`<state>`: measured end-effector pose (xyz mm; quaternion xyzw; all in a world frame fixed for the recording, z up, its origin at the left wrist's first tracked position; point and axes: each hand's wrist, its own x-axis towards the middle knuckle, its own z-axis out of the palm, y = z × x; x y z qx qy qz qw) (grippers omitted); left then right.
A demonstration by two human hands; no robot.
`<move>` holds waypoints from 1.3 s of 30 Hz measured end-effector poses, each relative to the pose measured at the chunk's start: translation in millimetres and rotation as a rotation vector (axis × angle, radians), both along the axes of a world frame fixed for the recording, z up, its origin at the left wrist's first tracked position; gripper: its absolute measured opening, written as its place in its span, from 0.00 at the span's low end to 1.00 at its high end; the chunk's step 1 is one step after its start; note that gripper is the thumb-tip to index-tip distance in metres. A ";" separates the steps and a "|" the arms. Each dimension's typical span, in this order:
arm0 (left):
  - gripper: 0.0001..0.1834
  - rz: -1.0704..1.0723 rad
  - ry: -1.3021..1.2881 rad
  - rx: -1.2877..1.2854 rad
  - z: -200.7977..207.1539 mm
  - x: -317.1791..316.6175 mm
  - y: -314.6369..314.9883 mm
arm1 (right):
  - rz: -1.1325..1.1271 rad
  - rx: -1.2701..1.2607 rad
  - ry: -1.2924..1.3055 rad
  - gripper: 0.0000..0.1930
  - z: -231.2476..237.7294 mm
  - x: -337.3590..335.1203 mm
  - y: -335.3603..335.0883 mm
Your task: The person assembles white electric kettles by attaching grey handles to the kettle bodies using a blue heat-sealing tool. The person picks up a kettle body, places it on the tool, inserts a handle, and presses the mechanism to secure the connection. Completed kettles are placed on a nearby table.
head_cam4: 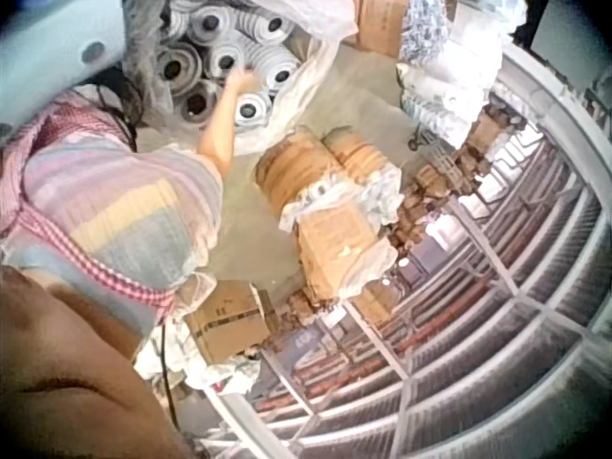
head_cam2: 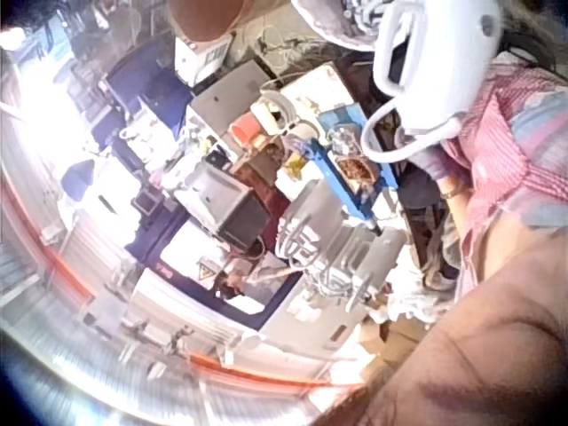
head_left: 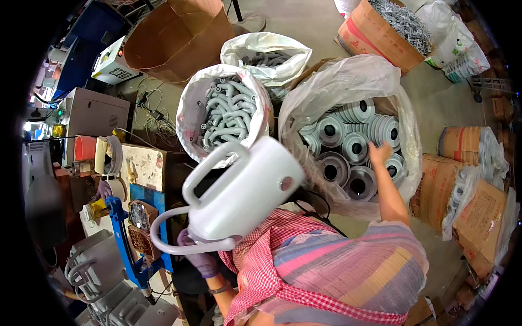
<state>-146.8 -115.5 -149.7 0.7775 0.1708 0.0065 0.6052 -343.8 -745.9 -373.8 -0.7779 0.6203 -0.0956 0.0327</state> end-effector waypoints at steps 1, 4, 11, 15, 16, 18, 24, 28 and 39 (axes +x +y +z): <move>0.26 -0.092 -0.030 0.193 7.6 0.4 19.1 | -0.158 0.283 0.147 0.45 13.5 -23.3 9.0; 0.24 -0.251 -0.144 0.523 7.1 -3.1 36.3 | -0.362 0.268 0.303 0.52 -1.3 -90.4 39.4; 0.22 -0.088 0.005 -0.182 -10.1 -30.2 68.1 | -0.304 0.441 0.239 0.39 74.1 -41.4 -3.9; 0.24 0.140 0.036 -0.576 14.0 -53.9 60.4 | 0.264 0.307 0.298 0.37 143.9 6.1 9.2; 0.24 0.154 0.027 -0.560 9.4 -64.7 67.2 | 0.397 0.430 0.075 0.36 178.3 44.4 24.0; 0.24 0.185 -0.007 -0.497 1.4 -74.8 91.0 | 0.658 0.732 -0.381 0.34 218.0 118.6 63.2; 0.18 0.249 -0.154 0.291 18.9 -93.1 100.7 | 1.635 0.792 -0.911 0.38 301.9 261.2 308.9; 0.20 0.320 -0.228 -0.444 44.7 -132.2 139.2 | 2.117 0.764 -1.137 0.46 316.5 283.0 380.4; 0.16 0.832 -0.248 -0.877 97.8 -257.7 169.8 | 2.361 1.397 -1.118 0.42 332.0 277.7 492.0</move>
